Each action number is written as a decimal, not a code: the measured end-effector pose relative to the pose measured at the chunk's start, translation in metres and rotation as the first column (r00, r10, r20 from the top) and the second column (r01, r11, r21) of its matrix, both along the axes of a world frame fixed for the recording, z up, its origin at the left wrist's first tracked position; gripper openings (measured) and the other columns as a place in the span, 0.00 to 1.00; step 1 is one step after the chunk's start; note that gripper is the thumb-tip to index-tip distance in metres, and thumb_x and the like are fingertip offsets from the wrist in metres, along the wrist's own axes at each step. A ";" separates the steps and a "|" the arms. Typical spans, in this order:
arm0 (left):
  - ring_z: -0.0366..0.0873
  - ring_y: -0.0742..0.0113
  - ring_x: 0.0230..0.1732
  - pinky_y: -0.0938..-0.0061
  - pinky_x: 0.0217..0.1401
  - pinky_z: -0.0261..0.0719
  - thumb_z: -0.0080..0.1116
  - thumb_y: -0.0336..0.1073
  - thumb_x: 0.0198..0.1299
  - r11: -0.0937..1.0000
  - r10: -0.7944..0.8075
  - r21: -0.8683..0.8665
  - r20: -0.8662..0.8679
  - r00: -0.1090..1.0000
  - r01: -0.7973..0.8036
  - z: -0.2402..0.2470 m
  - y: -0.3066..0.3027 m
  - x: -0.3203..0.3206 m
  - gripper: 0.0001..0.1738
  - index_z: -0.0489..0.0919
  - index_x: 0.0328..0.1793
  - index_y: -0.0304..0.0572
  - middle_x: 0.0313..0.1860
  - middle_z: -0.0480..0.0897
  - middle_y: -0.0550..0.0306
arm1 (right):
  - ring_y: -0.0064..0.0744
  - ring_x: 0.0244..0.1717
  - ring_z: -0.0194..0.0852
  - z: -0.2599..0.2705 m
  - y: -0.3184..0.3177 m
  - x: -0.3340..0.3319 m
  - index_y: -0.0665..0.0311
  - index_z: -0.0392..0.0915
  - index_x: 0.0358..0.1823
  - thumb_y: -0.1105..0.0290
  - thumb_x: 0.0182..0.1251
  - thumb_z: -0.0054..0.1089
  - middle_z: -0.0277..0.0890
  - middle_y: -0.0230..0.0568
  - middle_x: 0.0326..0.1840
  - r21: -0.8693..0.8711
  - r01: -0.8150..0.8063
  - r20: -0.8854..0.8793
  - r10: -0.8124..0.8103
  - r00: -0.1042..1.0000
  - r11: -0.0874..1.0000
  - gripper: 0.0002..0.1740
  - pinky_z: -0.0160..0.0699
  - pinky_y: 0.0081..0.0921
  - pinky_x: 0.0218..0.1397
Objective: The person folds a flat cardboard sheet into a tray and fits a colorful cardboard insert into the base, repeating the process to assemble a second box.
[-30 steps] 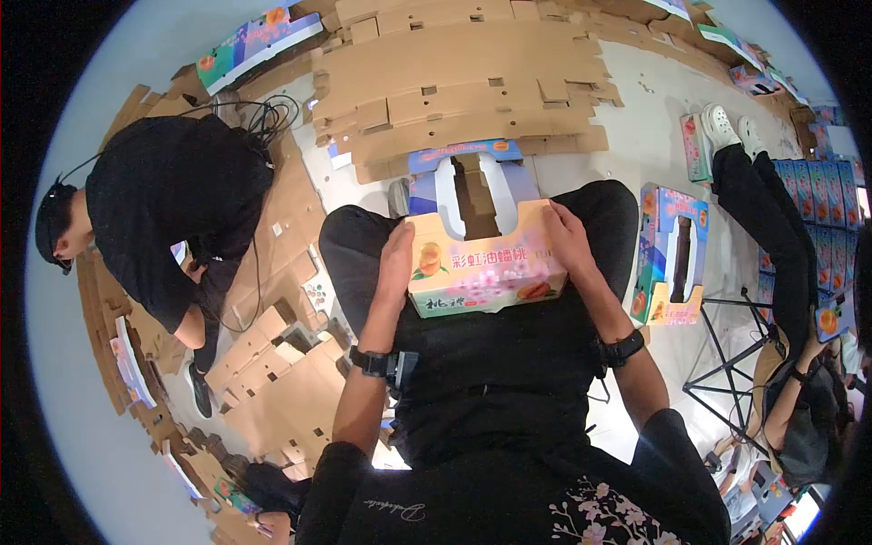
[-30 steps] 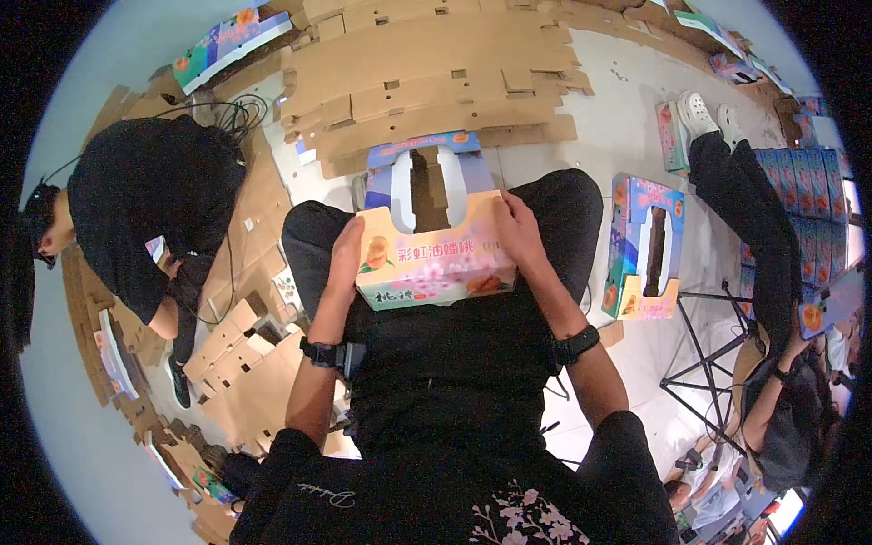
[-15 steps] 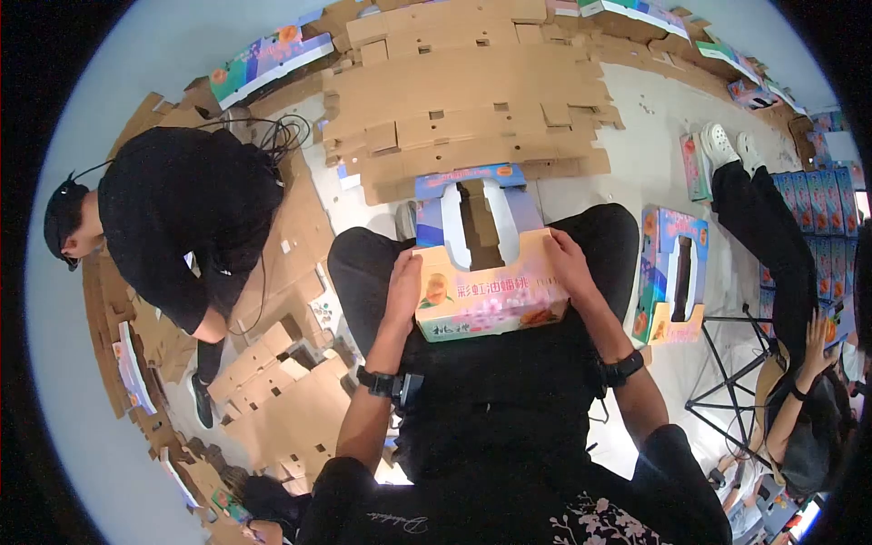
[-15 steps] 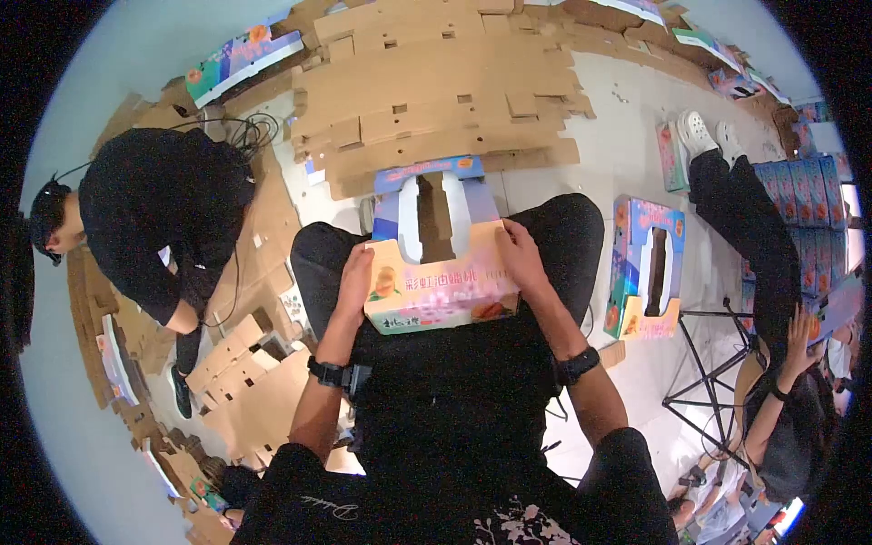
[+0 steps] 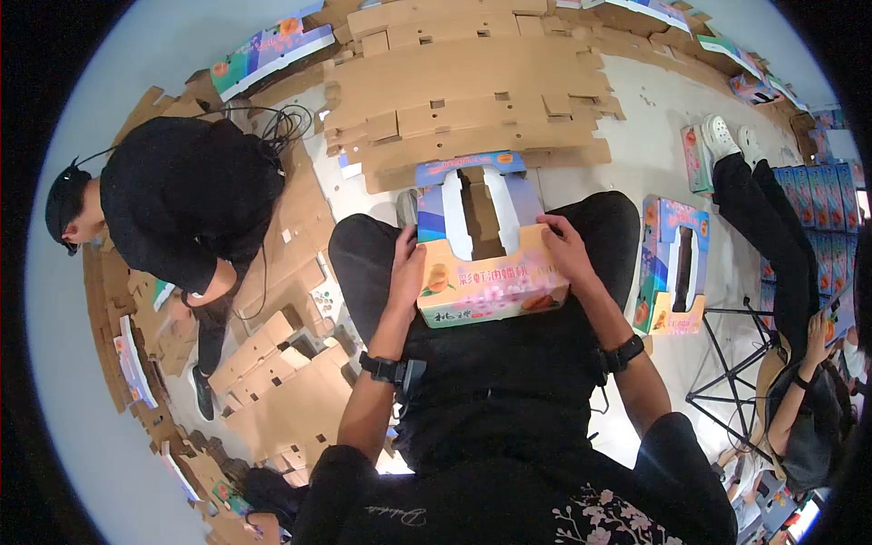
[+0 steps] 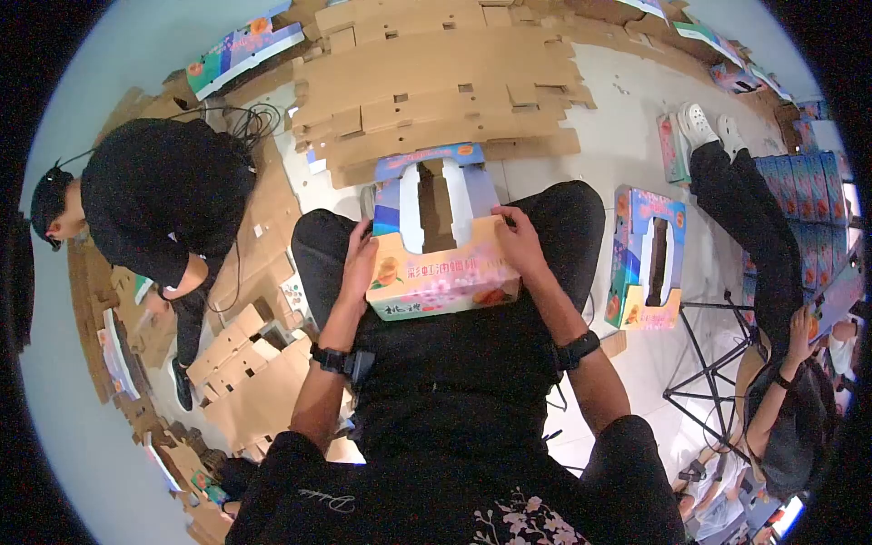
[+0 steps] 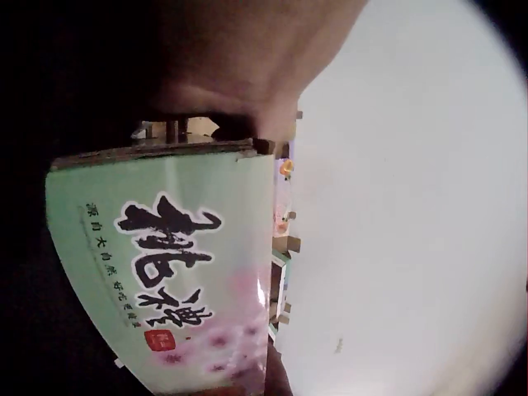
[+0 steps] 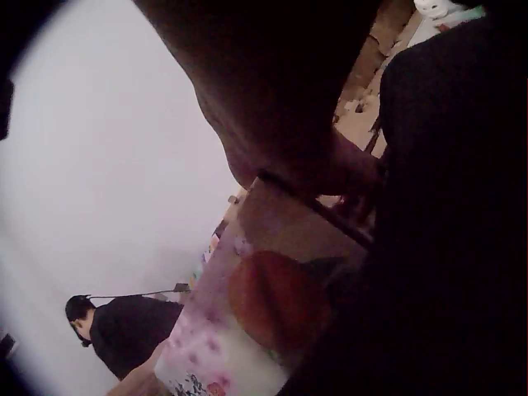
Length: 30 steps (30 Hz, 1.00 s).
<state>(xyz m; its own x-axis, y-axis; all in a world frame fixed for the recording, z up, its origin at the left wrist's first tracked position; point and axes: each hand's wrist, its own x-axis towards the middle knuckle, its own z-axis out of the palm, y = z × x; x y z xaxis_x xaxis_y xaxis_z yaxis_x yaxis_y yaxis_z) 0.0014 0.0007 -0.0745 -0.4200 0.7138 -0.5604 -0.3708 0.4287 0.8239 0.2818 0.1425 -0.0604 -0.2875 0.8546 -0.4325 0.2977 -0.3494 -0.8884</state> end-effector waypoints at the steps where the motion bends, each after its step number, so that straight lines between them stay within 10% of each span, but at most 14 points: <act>1: 0.82 0.62 0.57 0.67 0.62 0.79 0.44 0.39 0.78 1.000 0.028 -0.004 0.044 0.999 -0.028 -0.007 0.001 -0.001 0.22 0.69 0.74 0.42 0.61 0.81 0.50 | 0.31 0.54 0.82 -0.001 -0.001 -0.002 0.67 0.75 0.68 0.66 0.75 0.57 0.80 0.46 0.60 0.025 0.026 -0.034 -0.025 0.999 0.999 0.24 0.81 0.29 0.57; 4: 0.81 0.61 0.59 0.67 0.65 0.79 0.46 0.39 0.78 0.999 0.026 -0.035 0.278 0.960 -0.017 -0.016 0.006 -0.008 0.28 0.63 0.80 0.41 0.64 0.80 0.49 | 0.31 0.51 0.83 -0.005 0.005 -0.014 0.69 0.72 0.71 0.66 0.76 0.56 0.81 0.45 0.60 -0.222 0.274 0.182 -0.236 0.955 0.936 0.26 0.82 0.29 0.56; 7: 0.73 0.61 0.72 0.69 0.73 0.71 0.49 0.39 0.77 0.991 -0.126 0.090 0.394 0.910 0.098 0.006 0.004 -0.015 0.37 0.52 0.88 0.39 0.77 0.71 0.46 | 0.30 0.55 0.82 0.006 0.009 0.002 0.72 0.68 0.74 0.65 0.77 0.55 0.79 0.46 0.64 -0.389 -0.042 -0.076 0.013 0.997 0.920 0.29 0.82 0.27 0.57; 17: 0.69 0.55 0.76 0.59 0.78 0.69 0.74 0.29 0.47 0.867 -0.093 0.494 0.044 0.995 0.059 0.166 -0.083 -0.002 0.64 0.45 0.87 0.37 0.77 0.66 0.49 | 0.35 0.67 0.74 0.158 0.002 0.058 0.66 0.70 0.67 0.46 0.83 0.39 0.75 0.44 0.67 0.282 0.018 -0.451 0.116 0.885 0.959 0.31 0.66 0.35 0.75; 21: 0.66 0.55 0.76 0.59 0.77 0.68 0.82 0.27 0.38 0.853 -0.285 0.452 -0.015 0.958 0.261 0.193 -0.100 0.009 0.74 0.39 0.87 0.38 0.77 0.64 0.48 | 0.37 0.76 0.64 0.220 0.020 0.064 0.68 0.56 0.82 0.34 0.81 0.28 0.65 0.45 0.78 0.204 -0.090 -0.836 0.222 0.501 0.975 0.47 0.59 0.35 0.79; 25: 0.58 0.54 0.81 0.57 0.81 0.60 0.85 0.30 0.37 0.795 -0.383 0.487 -0.062 0.922 0.363 0.188 -0.099 0.009 0.77 0.37 0.87 0.38 0.81 0.57 0.46 | 0.31 0.64 0.74 0.250 0.020 0.060 0.68 0.67 0.74 0.44 0.79 0.49 0.75 0.41 0.66 0.167 0.076 -0.370 -0.009 0.929 0.983 0.37 0.72 0.31 0.68; 30: 0.51 0.52 0.84 0.57 0.84 0.52 0.83 0.57 0.43 0.700 -0.215 0.683 -0.080 0.973 0.211 0.207 -0.051 -0.005 0.77 0.39 0.87 0.38 0.83 0.54 0.43 | 0.25 0.56 0.76 0.263 0.002 0.019 0.70 0.71 0.70 0.50 0.74 0.63 0.78 0.40 0.60 0.169 0.211 -0.338 -0.145 0.930 0.963 0.35 0.74 0.25 0.62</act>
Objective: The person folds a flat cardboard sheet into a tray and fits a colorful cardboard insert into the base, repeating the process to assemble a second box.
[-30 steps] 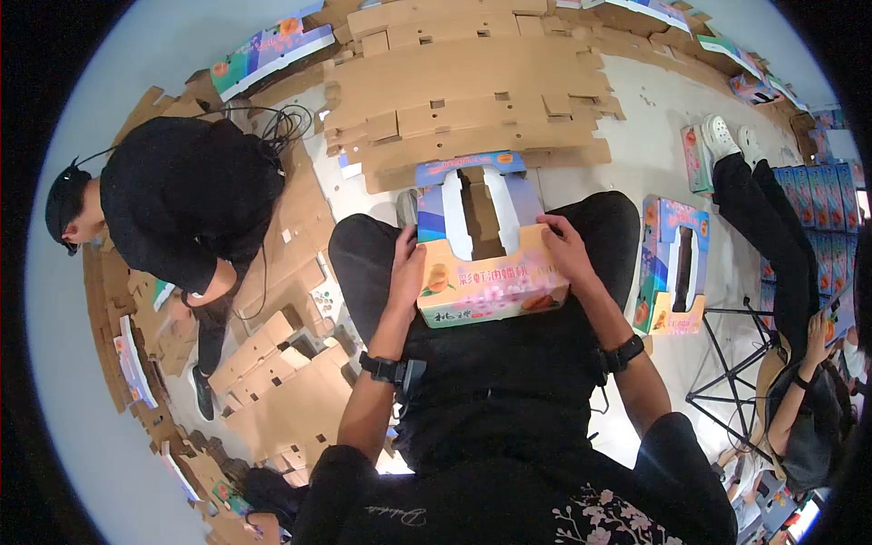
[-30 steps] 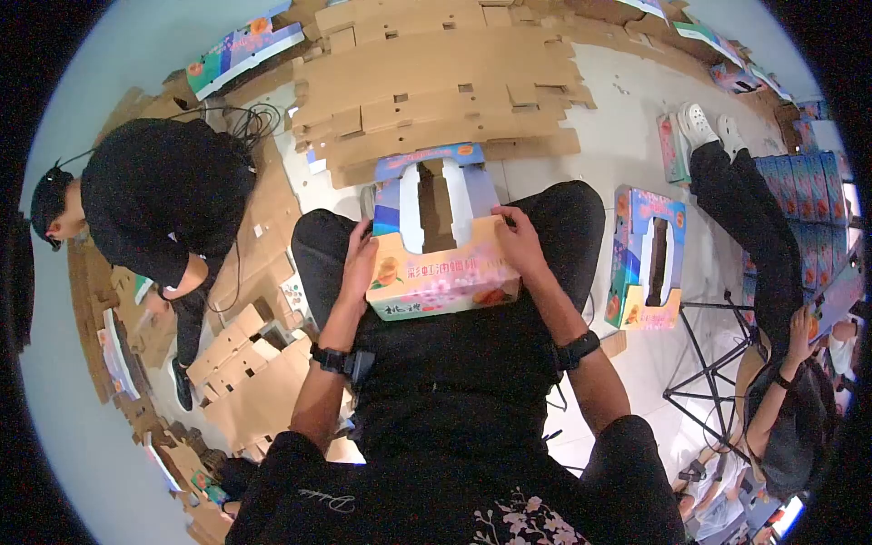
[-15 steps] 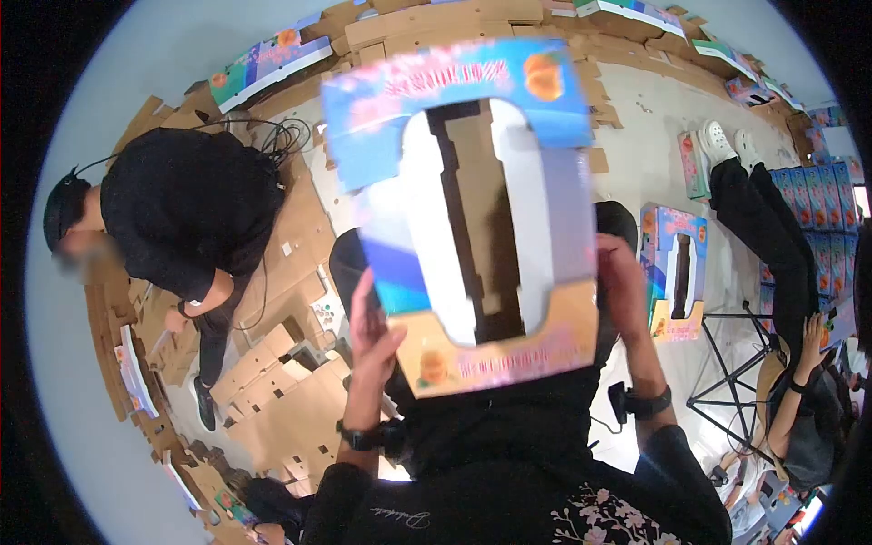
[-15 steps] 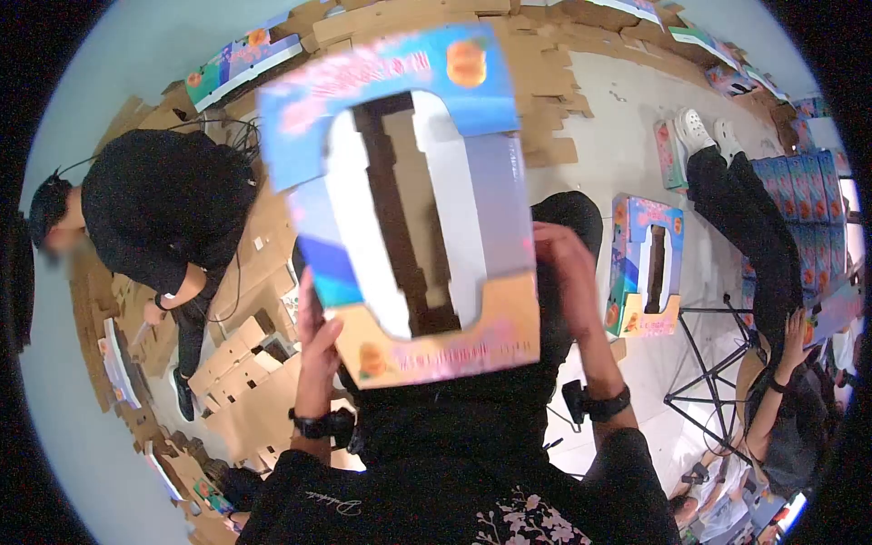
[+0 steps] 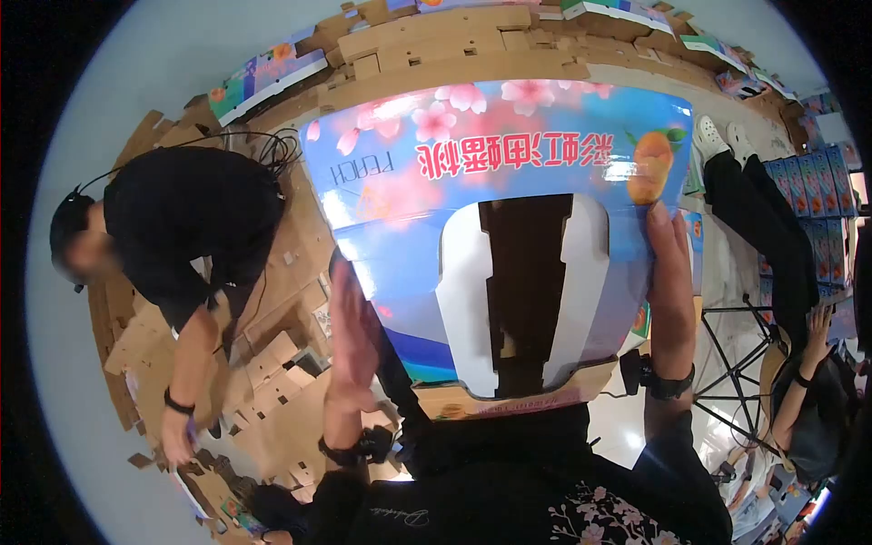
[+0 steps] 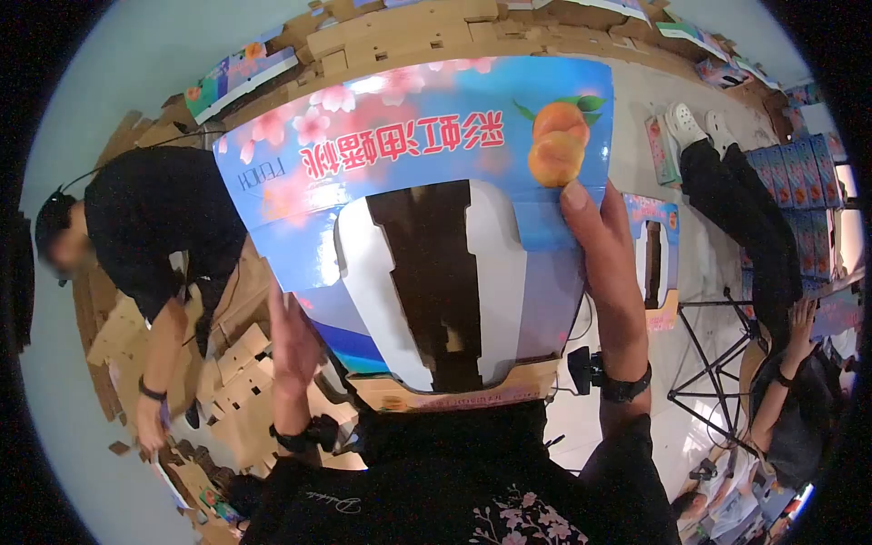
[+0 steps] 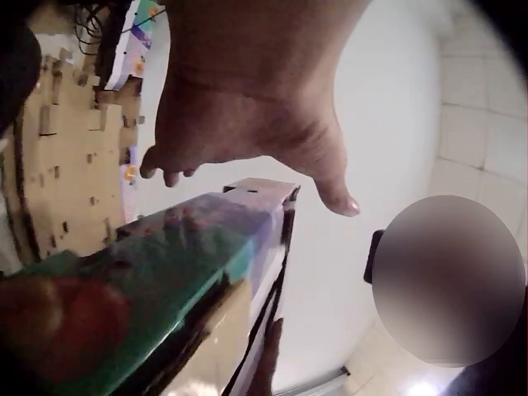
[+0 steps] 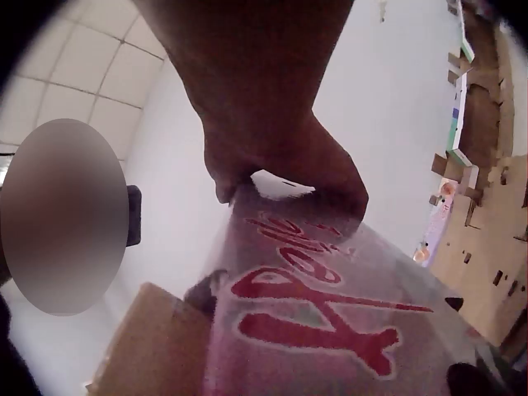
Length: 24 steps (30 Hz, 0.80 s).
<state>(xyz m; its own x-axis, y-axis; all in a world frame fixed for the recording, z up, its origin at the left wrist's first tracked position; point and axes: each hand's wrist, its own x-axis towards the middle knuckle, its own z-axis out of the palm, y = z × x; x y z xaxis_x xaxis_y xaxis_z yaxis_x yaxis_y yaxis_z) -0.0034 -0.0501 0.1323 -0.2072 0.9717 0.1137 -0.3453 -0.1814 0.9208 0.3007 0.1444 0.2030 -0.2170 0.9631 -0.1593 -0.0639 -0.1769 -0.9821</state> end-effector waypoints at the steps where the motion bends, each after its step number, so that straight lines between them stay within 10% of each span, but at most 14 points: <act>1: 0.56 0.51 0.83 0.57 0.82 0.57 0.80 0.65 0.44 0.996 0.091 -0.006 0.021 0.996 -0.091 0.004 0.011 -0.003 0.76 0.42 0.87 0.37 0.82 0.57 0.43 | 0.24 0.55 0.76 0.001 -0.002 -0.003 0.71 0.71 0.70 0.50 0.73 0.63 0.78 0.40 0.59 -0.005 0.022 -0.015 -0.022 1.000 1.000 0.35 0.75 0.25 0.61; 5: 0.71 0.55 0.72 0.62 0.71 0.73 0.75 0.67 0.49 0.951 0.125 -0.278 -0.061 0.990 -0.137 -0.001 0.026 -0.028 0.68 0.51 0.84 0.35 0.75 0.68 0.45 | 0.24 0.54 0.76 -0.006 0.003 0.007 0.72 0.71 0.69 0.49 0.72 0.65 0.79 0.40 0.58 0.023 -0.095 0.011 0.094 0.995 0.995 0.37 0.76 0.25 0.60; 13: 0.76 0.58 0.65 0.62 0.67 0.75 0.75 0.61 0.49 0.984 0.079 -0.151 -0.121 0.989 -0.097 0.041 0.050 -0.007 0.58 0.63 0.77 0.29 0.65 0.77 0.46 | 0.27 0.59 0.74 -0.006 -0.004 0.017 0.72 0.69 0.70 0.53 0.72 0.66 0.76 0.44 0.63 0.078 -0.024 -0.027 0.026 0.999 0.997 0.36 0.73 0.30 0.65; 16: 0.76 0.58 0.65 0.61 0.69 0.74 0.76 0.58 0.49 0.977 0.195 -0.046 -0.178 0.965 -0.206 0.052 0.054 0.005 0.56 0.64 0.76 0.30 0.65 0.77 0.47 | 0.33 0.65 0.72 0.006 -0.006 -0.005 0.72 0.64 0.73 0.58 0.72 0.67 0.71 0.50 0.69 0.628 0.193 0.067 -0.299 0.952 0.754 0.37 0.71 0.33 0.68; 19: 0.75 0.58 0.67 0.61 0.71 0.72 0.77 0.56 0.48 0.936 0.351 0.089 -0.198 0.915 -0.339 0.067 0.063 0.021 0.55 0.64 0.76 0.30 0.66 0.76 0.48 | 0.39 0.72 0.68 0.031 -0.045 0.003 0.71 0.60 0.76 0.61 0.78 0.58 0.66 0.50 0.76 0.749 0.168 0.121 -0.381 0.917 0.641 0.33 0.64 0.37 0.76; 24: 0.75 0.59 0.65 0.61 0.69 0.73 0.73 0.53 0.54 0.849 0.498 0.185 0.029 0.867 -0.494 0.079 0.065 0.063 0.49 0.64 0.75 0.34 0.64 0.75 0.50 | 0.62 0.73 0.62 0.065 -0.106 -0.019 0.72 0.54 0.79 0.50 0.47 0.85 0.62 0.58 0.76 0.599 -0.498 0.684 -0.077 0.726 0.626 0.64 0.52 0.59 0.81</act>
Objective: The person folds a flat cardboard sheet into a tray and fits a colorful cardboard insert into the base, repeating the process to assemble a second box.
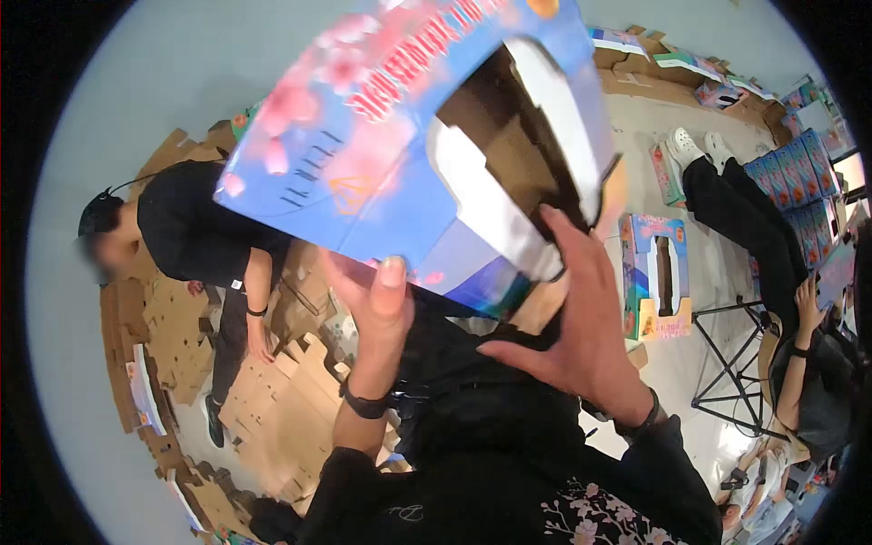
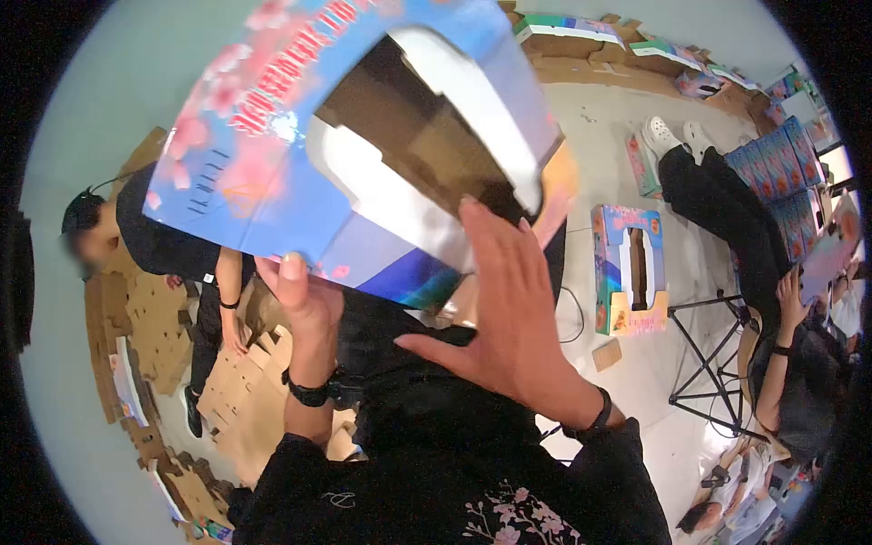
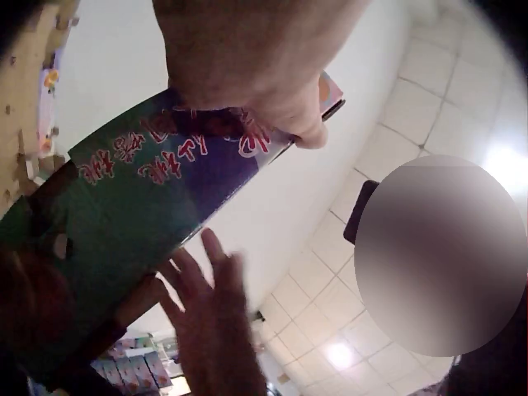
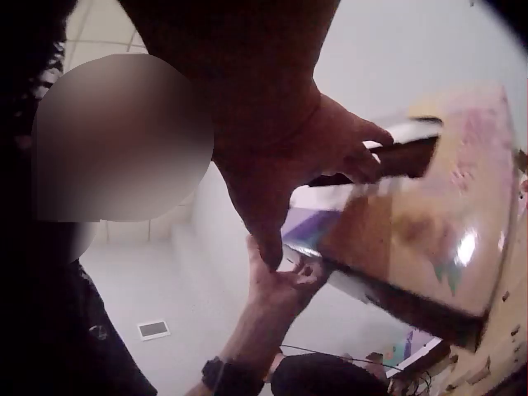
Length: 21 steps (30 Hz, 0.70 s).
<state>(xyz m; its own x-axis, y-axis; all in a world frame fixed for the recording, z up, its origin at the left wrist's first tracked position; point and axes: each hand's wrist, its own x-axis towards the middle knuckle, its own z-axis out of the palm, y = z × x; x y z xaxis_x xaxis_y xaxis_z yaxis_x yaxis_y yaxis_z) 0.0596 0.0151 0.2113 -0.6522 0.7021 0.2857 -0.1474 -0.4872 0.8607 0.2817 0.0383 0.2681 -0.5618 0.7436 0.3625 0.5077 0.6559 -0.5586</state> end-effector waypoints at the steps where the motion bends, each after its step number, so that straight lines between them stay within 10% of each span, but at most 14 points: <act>1: 0.77 0.60 0.62 0.62 0.66 0.76 0.69 0.52 0.57 0.998 -0.043 0.043 0.075 0.996 0.040 0.003 -0.001 0.008 0.45 0.64 0.74 0.36 0.61 0.76 0.50 | 0.59 0.73 0.62 -0.007 -0.004 -0.002 0.71 0.52 0.79 0.49 0.43 0.87 0.63 0.57 0.74 0.047 0.044 0.050 -0.047 0.998 0.998 0.68 0.48 0.61 0.83; 6: 0.77 0.56 0.65 0.59 0.71 0.74 0.63 0.47 0.66 0.960 -0.273 0.170 0.361 0.892 0.225 0.021 0.002 0.045 0.35 0.66 0.73 0.37 0.62 0.78 0.50 | 0.56 0.58 0.67 0.004 0.003 0.030 0.66 0.63 0.77 0.62 0.34 0.86 0.69 0.54 0.58 0.254 0.146 -0.058 -0.135 0.989 0.956 0.63 0.66 0.51 0.61; 10: 0.76 0.60 0.67 0.63 0.72 0.73 0.62 0.22 0.66 0.793 -0.596 -0.057 0.131 0.792 0.606 0.050 0.010 0.036 0.29 0.69 0.73 0.36 0.66 0.78 0.51 | 0.50 0.74 0.62 0.007 0.018 0.091 0.66 0.58 0.80 0.69 0.36 0.85 0.64 0.53 0.75 0.265 0.245 -0.060 -0.237 0.970 0.933 0.64 0.61 0.44 0.77; 13: 0.81 0.59 0.61 0.65 0.68 0.77 0.62 0.25 0.69 0.710 -0.684 -0.128 0.110 0.721 0.693 0.023 -0.008 -0.002 0.22 0.74 0.67 0.34 0.58 0.83 0.48 | 0.51 0.76 0.60 -0.007 0.042 0.122 0.70 0.57 0.79 0.65 0.40 0.87 0.61 0.54 0.77 -0.037 0.429 -0.266 -0.422 0.867 0.903 0.63 0.57 0.43 0.81; 21: 0.83 0.65 0.52 0.67 0.61 0.81 0.59 0.30 0.73 0.821 -0.134 -0.557 0.024 0.991 0.124 -0.116 -0.092 -0.084 0.10 0.78 0.56 0.36 0.49 0.85 0.52 | 0.57 0.73 0.67 -0.198 0.108 0.231 0.80 0.65 0.72 0.52 0.45 0.86 0.70 0.65 0.69 -0.096 0.839 0.019 -0.842 0.540 0.536 0.58 0.65 0.46 0.76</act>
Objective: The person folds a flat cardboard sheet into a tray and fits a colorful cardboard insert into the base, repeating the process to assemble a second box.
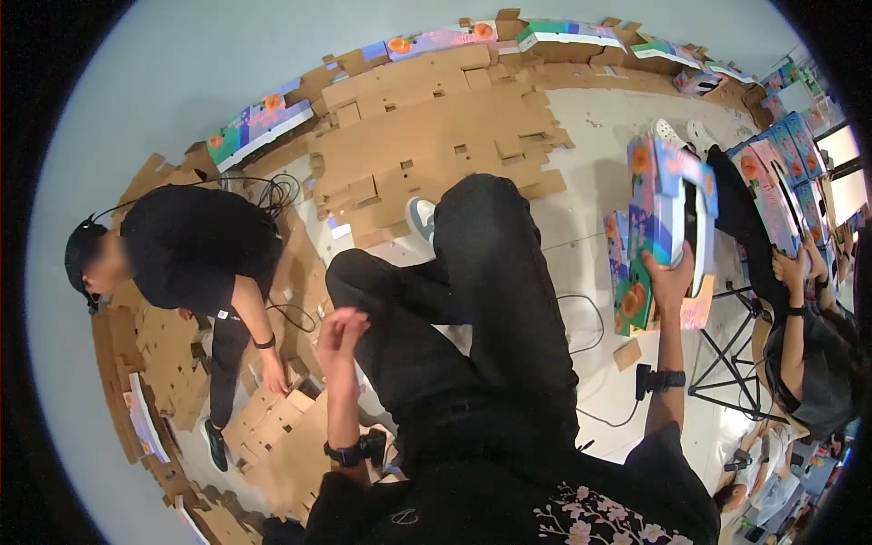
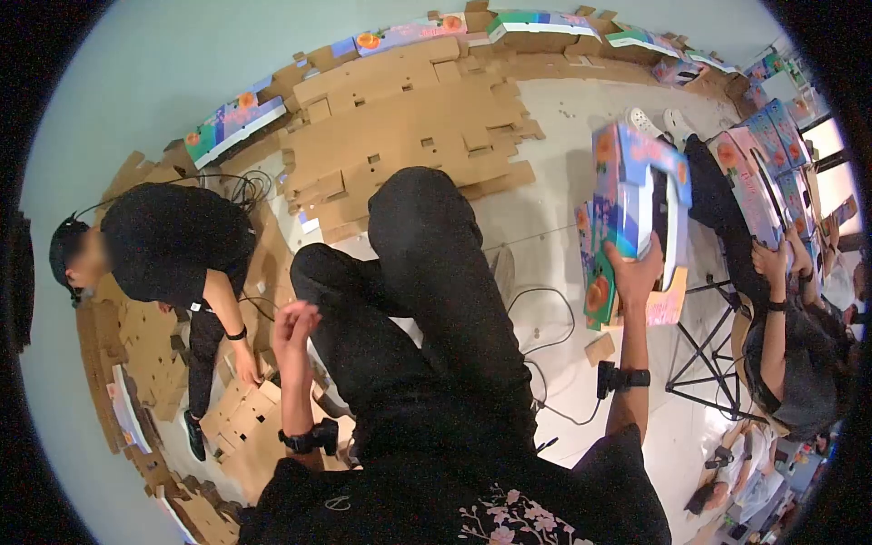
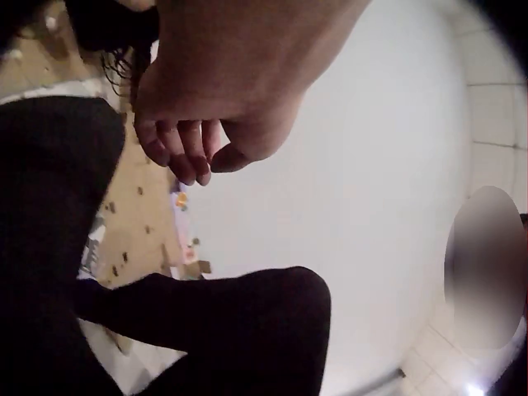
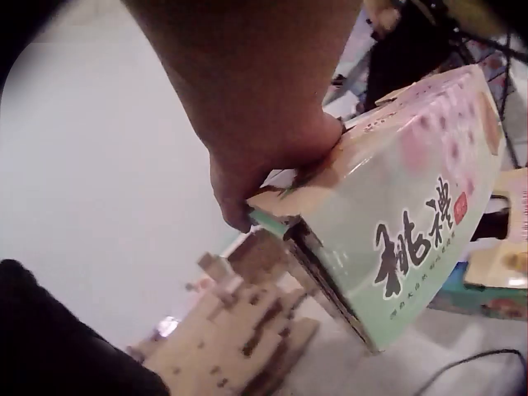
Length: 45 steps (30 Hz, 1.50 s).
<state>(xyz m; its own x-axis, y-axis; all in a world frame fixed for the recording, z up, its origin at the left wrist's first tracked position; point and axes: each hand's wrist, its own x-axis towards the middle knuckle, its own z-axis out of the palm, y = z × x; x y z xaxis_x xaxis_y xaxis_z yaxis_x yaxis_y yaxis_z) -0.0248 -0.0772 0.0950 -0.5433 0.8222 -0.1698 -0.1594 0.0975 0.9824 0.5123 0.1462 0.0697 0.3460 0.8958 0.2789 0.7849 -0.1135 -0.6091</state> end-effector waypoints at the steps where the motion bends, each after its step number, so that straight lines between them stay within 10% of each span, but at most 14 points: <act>1: 0.82 0.65 0.52 0.68 0.61 0.81 0.59 0.30 0.74 0.999 0.038 -0.023 -0.003 0.999 -0.038 -0.015 -0.012 -0.011 0.09 0.78 0.56 0.36 0.48 0.85 0.52 | 0.58 0.72 0.69 -0.023 -0.001 0.014 0.80 0.67 0.71 0.51 0.45 0.86 0.72 0.67 0.67 -0.062 0.032 0.042 -0.029 0.999 0.998 0.58 0.66 0.46 0.75; 14: 0.80 0.73 0.49 0.75 0.60 0.75 0.58 0.29 0.75 0.970 0.123 -0.187 -0.185 0.975 -0.157 -0.073 -0.029 -0.011 0.03 0.78 0.51 0.39 0.45 0.84 0.58 | 0.60 0.76 0.65 -0.176 -0.007 0.125 0.57 0.63 0.79 0.40 0.43 0.82 0.70 0.55 0.75 -0.484 0.442 0.445 -0.223 0.868 0.755 0.62 0.67 0.52 0.76; 17: 0.80 0.73 0.49 0.76 0.60 0.75 0.58 0.29 0.75 0.967 0.152 -0.182 -0.163 0.975 -0.181 -0.071 -0.021 -0.013 0.04 0.78 0.51 0.39 0.45 0.84 0.58 | 0.62 0.81 0.53 -0.238 -0.003 0.158 0.56 0.56 0.82 0.42 0.46 0.81 0.58 0.54 0.82 -0.473 0.483 0.510 -0.217 0.832 0.737 0.64 0.59 0.56 0.78; 20: 0.80 0.72 0.50 0.75 0.61 0.74 0.58 0.29 0.74 0.950 0.210 -0.190 -0.197 0.958 -0.247 -0.061 -0.025 -0.006 0.04 0.78 0.52 0.39 0.46 0.84 0.58 | 0.62 0.77 0.57 -0.222 0.006 0.107 0.62 0.57 0.81 0.45 0.50 0.79 0.59 0.58 0.80 -0.023 0.367 0.704 -0.246 0.666 0.930 0.61 0.61 0.54 0.76; 26: 0.74 0.63 0.65 0.68 0.70 0.70 0.59 0.31 0.70 0.971 0.210 -0.006 -0.466 0.860 -0.240 0.006 -0.017 -0.009 0.22 0.71 0.68 0.37 0.63 0.77 0.51 | 0.61 0.75 0.57 -0.193 0.024 -0.015 0.71 0.60 0.75 0.61 0.58 0.72 0.63 0.59 0.74 -0.098 -0.207 0.272 0.227 0.935 0.973 0.46 0.52 0.52 0.78; 29: 0.65 0.52 0.78 0.58 0.80 0.61 0.68 0.40 0.64 0.978 0.207 0.149 -0.599 0.773 -0.147 0.055 0.021 0.004 0.41 0.62 0.79 0.35 0.78 0.66 0.43 | 0.59 0.73 0.59 -0.176 0.030 -0.075 0.69 0.63 0.72 0.65 0.60 0.71 0.66 0.57 0.70 -0.122 -0.358 0.052 0.366 0.929 0.926 0.41 0.52 0.51 0.77; 35: 0.51 0.36 0.84 0.46 0.83 0.51 0.81 0.56 0.46 0.973 -0.202 -0.123 -0.860 0.468 0.194 0.083 0.062 0.039 0.66 0.54 0.85 0.38 0.85 0.52 0.33 | 0.55 0.69 0.64 -0.183 0.033 -0.137 0.67 0.67 0.69 0.71 0.62 0.68 0.70 0.54 0.65 -0.197 -0.576 -0.278 0.518 0.809 0.794 0.34 0.51 0.50 0.78; 36: 0.51 0.37 0.84 0.46 0.83 0.52 0.81 0.53 0.47 0.970 -0.222 -0.149 -0.865 0.451 0.192 0.079 0.067 0.054 0.65 0.54 0.86 0.38 0.85 0.52 0.34 | 0.49 0.63 0.73 -0.173 0.023 -0.135 0.67 0.72 0.66 0.71 0.65 0.66 0.75 0.52 0.62 -0.172 -0.600 -0.189 0.571 0.799 0.781 0.27 0.64 0.47 0.73; 45: 0.52 0.38 0.84 0.47 0.83 0.53 0.79 0.42 0.47 0.961 -0.259 -0.160 -0.809 0.527 0.227 0.072 0.123 0.062 0.59 0.58 0.85 0.40 0.85 0.53 0.34 | 0.44 0.57 0.75 -0.089 0.006 -0.088 0.66 0.74 0.63 0.64 0.69 0.64 0.76 0.49 0.58 -0.106 -0.626 -0.547 0.480 0.685 0.773 0.25 0.74 0.44 0.59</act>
